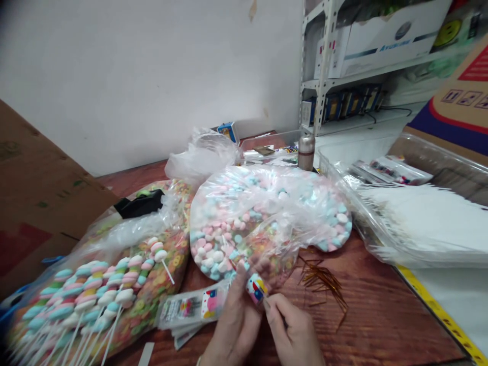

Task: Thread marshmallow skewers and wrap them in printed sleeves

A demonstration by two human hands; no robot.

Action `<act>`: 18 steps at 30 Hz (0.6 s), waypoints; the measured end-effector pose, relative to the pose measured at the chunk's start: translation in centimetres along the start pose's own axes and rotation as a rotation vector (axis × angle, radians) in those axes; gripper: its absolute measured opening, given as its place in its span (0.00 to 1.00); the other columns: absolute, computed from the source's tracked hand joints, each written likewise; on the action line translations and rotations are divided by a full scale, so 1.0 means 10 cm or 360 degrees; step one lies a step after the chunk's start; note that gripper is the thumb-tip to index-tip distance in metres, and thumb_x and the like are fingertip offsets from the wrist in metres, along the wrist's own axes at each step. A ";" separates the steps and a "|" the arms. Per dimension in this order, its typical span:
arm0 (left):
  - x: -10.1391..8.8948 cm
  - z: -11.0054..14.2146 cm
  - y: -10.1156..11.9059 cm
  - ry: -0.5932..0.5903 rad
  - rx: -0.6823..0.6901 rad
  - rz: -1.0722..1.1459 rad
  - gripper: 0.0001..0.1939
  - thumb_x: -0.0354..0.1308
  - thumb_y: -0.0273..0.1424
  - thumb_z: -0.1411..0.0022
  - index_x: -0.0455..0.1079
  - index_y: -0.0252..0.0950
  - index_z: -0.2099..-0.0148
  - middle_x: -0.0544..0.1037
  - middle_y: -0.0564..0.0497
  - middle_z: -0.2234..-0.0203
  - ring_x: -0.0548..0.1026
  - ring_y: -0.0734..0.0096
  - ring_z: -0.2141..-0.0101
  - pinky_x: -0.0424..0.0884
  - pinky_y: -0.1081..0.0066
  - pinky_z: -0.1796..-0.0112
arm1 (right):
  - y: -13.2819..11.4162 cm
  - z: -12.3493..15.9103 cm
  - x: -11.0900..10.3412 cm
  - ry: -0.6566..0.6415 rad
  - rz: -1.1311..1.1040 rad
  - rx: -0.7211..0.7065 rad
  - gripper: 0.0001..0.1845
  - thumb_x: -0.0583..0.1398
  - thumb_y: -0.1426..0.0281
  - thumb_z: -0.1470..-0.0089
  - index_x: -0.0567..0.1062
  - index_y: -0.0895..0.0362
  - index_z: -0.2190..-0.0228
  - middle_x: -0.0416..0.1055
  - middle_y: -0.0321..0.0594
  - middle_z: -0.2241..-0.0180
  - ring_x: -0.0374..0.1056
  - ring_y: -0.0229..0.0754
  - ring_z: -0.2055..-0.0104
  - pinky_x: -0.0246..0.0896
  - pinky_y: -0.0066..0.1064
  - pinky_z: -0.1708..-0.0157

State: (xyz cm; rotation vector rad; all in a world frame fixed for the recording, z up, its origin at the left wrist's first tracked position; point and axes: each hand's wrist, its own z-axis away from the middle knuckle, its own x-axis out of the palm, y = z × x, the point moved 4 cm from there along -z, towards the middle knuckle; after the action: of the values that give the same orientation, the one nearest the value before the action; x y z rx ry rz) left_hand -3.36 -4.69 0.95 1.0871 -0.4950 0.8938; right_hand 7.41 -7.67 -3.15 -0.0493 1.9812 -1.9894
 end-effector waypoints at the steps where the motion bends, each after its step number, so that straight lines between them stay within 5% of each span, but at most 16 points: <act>1: 0.00 -0.03 0.06 0.0007 0.0044 0.0035 0.16 0.66 0.41 0.43 0.74 0.35 0.58 0.78 0.46 0.65 0.77 0.67 0.65 0.73 0.67 0.59 | -0.01 0.00 0.01 -0.0061 -0.0055 0.0019 0.21 0.51 0.56 0.36 0.73 0.56 0.71 0.69 0.36 0.74 0.66 0.40 0.70 0.60 0.26 0.68; 7: 0.06 -0.10 0.02 -0.0099 0.0140 -0.0125 0.11 0.66 0.37 0.43 0.73 0.34 0.65 0.69 0.58 0.81 0.68 0.78 0.79 0.71 0.71 0.62 | -0.15 -0.07 0.08 0.0067 -0.0120 0.0019 0.20 0.51 0.57 0.36 0.76 0.56 0.63 0.75 0.43 0.65 0.69 0.46 0.63 0.65 0.31 0.59; 9: 0.05 -0.07 -0.08 -0.0083 0.0128 -0.0214 0.13 0.65 0.40 0.42 0.72 0.34 0.66 0.71 0.55 0.80 0.70 0.76 0.77 0.70 0.71 0.63 | -0.16 -0.09 0.07 0.0127 -0.0078 0.0019 0.19 0.51 0.57 0.37 0.76 0.56 0.59 0.76 0.46 0.60 0.70 0.48 0.58 0.63 0.34 0.53; 13: -0.01 0.00 -0.13 0.0000 0.0210 -0.0327 0.16 0.65 0.43 0.43 0.72 0.34 0.66 0.72 0.53 0.78 0.73 0.70 0.70 0.68 0.72 0.62 | -0.06 -0.05 0.08 0.0038 -0.0077 0.0084 0.20 0.52 0.55 0.38 0.76 0.55 0.65 0.75 0.42 0.68 0.70 0.45 0.65 0.66 0.32 0.58; 18: -0.17 0.04 -0.30 0.0105 0.0057 -0.0331 0.18 0.64 0.45 0.44 0.73 0.34 0.62 0.76 0.51 0.74 0.73 0.71 0.70 0.67 0.73 0.63 | 0.12 -0.02 0.20 0.0129 -0.0744 0.0356 0.27 0.60 0.46 0.47 0.76 0.54 0.57 0.74 0.46 0.57 0.70 0.49 0.55 0.66 0.39 0.52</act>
State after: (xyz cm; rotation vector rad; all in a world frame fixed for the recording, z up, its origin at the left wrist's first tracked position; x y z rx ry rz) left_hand -1.85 -6.23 -1.80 1.1163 -0.3060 0.7551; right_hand 5.71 -7.93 -4.78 -0.4192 1.9100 -2.5277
